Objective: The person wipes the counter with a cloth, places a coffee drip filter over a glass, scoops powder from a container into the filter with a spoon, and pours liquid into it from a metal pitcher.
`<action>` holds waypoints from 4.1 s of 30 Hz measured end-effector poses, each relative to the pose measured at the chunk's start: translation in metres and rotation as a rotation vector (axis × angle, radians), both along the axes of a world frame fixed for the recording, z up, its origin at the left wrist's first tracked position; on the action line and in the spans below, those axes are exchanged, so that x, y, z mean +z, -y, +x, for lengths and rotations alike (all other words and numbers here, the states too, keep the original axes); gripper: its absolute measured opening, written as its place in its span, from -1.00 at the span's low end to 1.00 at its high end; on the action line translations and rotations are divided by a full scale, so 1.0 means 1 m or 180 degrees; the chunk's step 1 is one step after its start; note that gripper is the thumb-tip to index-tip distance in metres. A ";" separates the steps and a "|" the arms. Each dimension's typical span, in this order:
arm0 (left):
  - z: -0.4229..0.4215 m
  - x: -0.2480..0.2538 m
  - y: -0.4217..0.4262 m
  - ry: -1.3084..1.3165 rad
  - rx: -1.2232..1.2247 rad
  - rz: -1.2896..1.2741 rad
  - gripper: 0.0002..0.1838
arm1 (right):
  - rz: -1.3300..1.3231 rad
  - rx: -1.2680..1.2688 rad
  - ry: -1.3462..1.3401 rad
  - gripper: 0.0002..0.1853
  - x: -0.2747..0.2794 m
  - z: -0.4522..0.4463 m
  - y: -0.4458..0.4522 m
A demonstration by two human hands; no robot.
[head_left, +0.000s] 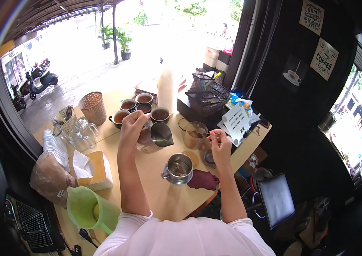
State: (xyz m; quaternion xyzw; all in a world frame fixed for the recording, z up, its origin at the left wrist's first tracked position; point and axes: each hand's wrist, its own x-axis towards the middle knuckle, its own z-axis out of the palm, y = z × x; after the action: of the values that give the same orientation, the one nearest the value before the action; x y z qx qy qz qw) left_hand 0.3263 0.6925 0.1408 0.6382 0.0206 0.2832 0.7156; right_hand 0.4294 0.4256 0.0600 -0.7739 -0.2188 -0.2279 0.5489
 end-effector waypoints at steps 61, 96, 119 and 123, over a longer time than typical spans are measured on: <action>-0.001 0.006 0.025 0.0144 -0.0854 0.1156 -0.62 | -0.0927 0.0903 0.0749 -0.78 0.076 -0.149 0.025; 0.000 0.003 0.022 0.0285 -0.0538 0.1369 -0.64 | -0.0831 0.0810 0.0825 -0.80 0.072 -0.145 0.022; -0.005 0.011 0.027 0.0255 -0.0389 0.1613 -0.67 | -0.0725 0.0891 0.0772 -0.80 0.068 -0.143 0.020; -0.006 0.012 0.028 0.0202 -0.0390 0.1620 -0.68 | -0.0805 0.0864 0.0766 -0.82 0.070 -0.143 0.020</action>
State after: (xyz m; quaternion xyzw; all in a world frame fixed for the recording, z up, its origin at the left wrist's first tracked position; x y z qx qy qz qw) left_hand 0.3206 0.6642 0.1527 0.7886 -0.1125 0.2552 0.5481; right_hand 0.2865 0.4059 0.1301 -0.7673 -0.4117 -0.2134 0.4430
